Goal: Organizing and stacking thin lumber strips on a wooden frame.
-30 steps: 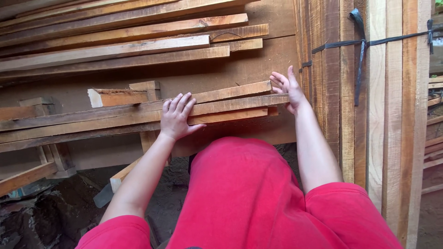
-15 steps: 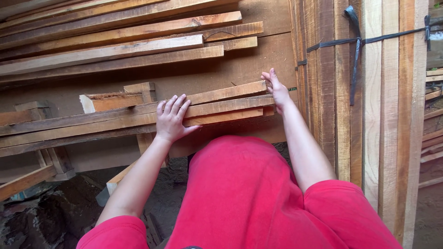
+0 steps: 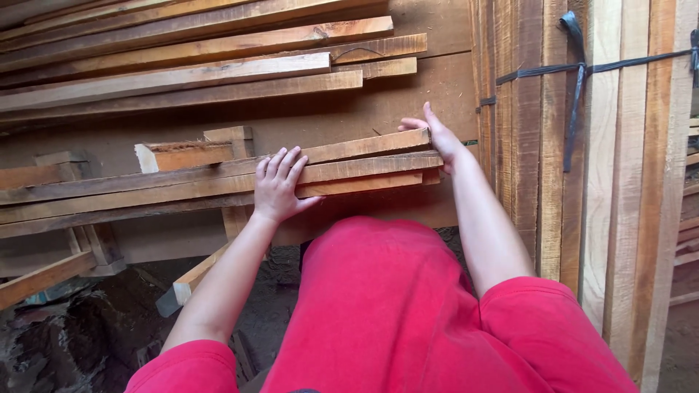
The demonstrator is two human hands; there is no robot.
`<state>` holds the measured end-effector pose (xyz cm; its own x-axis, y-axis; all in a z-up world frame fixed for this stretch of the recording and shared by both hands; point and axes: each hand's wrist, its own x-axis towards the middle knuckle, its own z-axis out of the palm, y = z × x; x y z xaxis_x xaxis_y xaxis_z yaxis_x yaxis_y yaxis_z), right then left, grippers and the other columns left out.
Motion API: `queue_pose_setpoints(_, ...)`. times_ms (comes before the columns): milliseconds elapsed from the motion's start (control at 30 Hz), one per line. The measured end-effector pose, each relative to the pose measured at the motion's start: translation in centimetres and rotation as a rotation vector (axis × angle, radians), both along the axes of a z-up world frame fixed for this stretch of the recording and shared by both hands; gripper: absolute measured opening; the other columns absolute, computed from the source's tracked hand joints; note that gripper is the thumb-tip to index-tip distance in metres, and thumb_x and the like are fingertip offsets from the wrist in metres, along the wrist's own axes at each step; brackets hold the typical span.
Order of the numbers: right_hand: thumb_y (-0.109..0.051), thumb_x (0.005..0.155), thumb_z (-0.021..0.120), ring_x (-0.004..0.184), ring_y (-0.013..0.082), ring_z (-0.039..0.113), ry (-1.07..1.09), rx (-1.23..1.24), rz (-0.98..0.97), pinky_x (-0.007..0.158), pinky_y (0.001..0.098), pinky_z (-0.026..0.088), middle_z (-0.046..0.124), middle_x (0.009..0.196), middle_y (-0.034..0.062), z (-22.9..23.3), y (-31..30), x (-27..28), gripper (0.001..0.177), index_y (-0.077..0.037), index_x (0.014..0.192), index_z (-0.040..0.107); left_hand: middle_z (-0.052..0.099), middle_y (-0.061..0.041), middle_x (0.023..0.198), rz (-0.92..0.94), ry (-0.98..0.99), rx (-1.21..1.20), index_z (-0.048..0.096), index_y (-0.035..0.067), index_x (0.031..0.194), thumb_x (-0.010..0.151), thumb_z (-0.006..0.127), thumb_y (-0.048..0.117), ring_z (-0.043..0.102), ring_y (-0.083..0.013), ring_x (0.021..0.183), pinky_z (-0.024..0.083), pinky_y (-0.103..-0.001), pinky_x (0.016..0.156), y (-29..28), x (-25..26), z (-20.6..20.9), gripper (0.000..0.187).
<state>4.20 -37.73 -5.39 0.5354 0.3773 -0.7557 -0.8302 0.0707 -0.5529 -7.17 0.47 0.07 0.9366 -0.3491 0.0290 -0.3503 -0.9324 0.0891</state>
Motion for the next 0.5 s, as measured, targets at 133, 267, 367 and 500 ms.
queue_pose_setpoints(133, -0.093, 0.086, 0.031, 0.139, 0.0361, 0.050, -0.014, -0.025, 0.017, 0.113, 0.0492, 0.041, 0.051, 0.152, 0.0138, -1.2, -0.5, 0.3, 0.107, -0.010, 0.152, 0.049, 0.053, 0.000, 0.154, -0.002, 0.010, -0.010, 0.059, 0.024, 0.143, 0.063, 0.076, 0.078, 0.049, -0.0245, 0.139, 0.031, -0.047, 0.113, -0.2, 0.5, 0.3, 0.098)
queue_pose_setpoints(267, -0.094, 0.086, 0.019, 0.145, 0.0388, 0.035, -0.092, -0.102, -0.137, 0.117, 0.0523, 0.019, 0.050, 0.154, 0.0120, -2.1, -0.9, 0.4, 0.111, -0.009, 0.153, 0.044, 0.054, 0.000, 0.153, 0.006, 0.019, -0.011, 0.060, 0.025, 0.142, 0.062, 0.076, 0.078, 0.050, -0.0240, 0.138, 0.033, -0.047, 0.112, 0.1, 0.2, 0.4, 0.097)
queue_pose_setpoints(367, -0.094, 0.084, 0.017, 0.143, 0.0347, 0.037, -0.187, -0.065, -0.285, 0.120, 0.0524, 0.019, 0.054, 0.148, 0.0103, -4.4, 0.1, 1.2, 0.110, -0.010, 0.146, 0.052, 0.055, -0.001, 0.152, -0.008, -0.008, -0.017, 0.061, 0.025, 0.141, 0.061, 0.077, 0.078, 0.051, -0.0249, 0.137, 0.034, -0.047, 0.111, 0.4, 0.4, 0.0, 0.097)
queue_pose_setpoints(500, -0.091, 0.088, 0.018, 0.133, 0.0269, 0.057, -0.265, -0.007, -0.377, 0.115, 0.0388, 0.041, 0.063, 0.137, 0.0112, -7.0, 0.2, 0.9, 0.106, -0.006, 0.137, 0.059, 0.057, -0.001, 0.151, -0.016, -0.031, -0.026, 0.062, 0.024, 0.140, 0.060, 0.077, 0.078, 0.053, -0.0245, 0.136, 0.035, -0.047, 0.110, 0.2, 0.3, 0.1, 0.098)
